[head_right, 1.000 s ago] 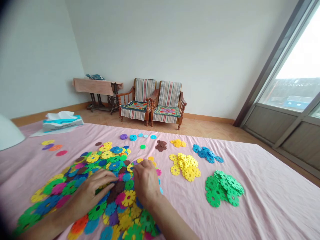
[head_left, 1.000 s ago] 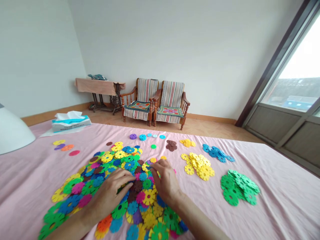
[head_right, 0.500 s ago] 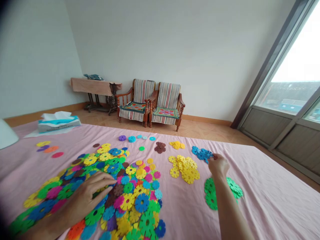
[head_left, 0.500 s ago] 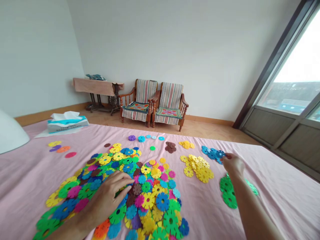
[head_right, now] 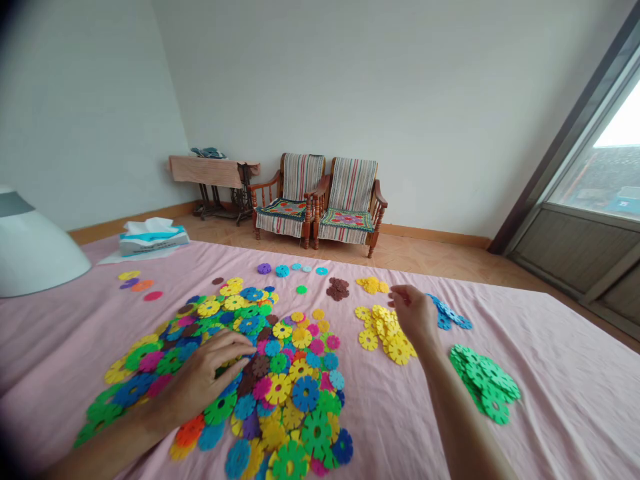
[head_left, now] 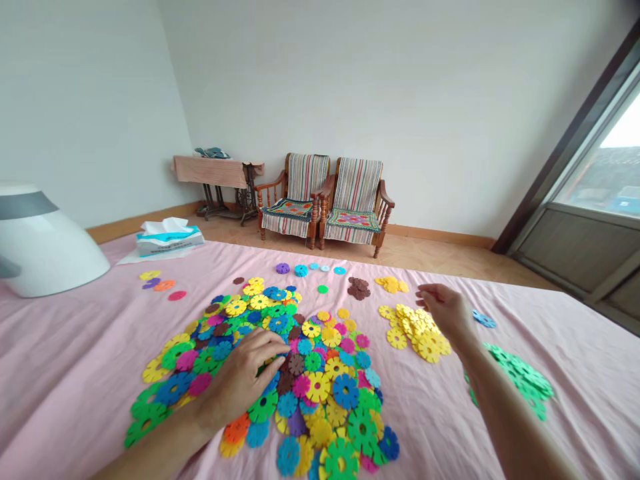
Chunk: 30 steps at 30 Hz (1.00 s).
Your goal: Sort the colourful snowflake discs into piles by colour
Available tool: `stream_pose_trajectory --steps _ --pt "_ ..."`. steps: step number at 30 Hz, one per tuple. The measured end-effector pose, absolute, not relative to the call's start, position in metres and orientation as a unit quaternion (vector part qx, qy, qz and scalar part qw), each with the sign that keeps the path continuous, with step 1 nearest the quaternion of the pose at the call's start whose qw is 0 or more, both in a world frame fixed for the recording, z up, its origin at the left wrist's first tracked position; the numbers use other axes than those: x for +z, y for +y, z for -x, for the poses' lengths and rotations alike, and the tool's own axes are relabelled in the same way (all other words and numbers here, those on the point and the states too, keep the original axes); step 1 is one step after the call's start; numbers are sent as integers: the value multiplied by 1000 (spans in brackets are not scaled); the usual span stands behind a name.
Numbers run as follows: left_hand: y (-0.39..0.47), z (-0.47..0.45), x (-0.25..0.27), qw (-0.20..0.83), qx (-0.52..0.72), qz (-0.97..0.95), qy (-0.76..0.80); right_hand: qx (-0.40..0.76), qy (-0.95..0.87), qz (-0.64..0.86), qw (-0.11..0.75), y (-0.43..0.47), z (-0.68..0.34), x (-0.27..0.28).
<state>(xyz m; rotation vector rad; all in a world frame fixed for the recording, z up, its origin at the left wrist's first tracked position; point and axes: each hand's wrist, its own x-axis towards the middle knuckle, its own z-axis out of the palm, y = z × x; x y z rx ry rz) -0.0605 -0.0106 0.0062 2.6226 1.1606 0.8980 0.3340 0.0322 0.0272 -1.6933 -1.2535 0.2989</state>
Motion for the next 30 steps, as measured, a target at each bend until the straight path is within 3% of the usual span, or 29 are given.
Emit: stream_pose_trajectory --steps 4,9,17,30 --pt "-10 61 6 73 307 -866 389 197 -638 609 427 17 -253 28" --pt "-8 65 3 74 305 -865 392 168 -796 495 305 -14 -193 30" --pt "-9 64 5 73 309 -863 392 169 -805 549 148 -22 -205 43" --pt "-7 64 3 70 323 -861 387 199 -755 586 217 -6 -216 32"
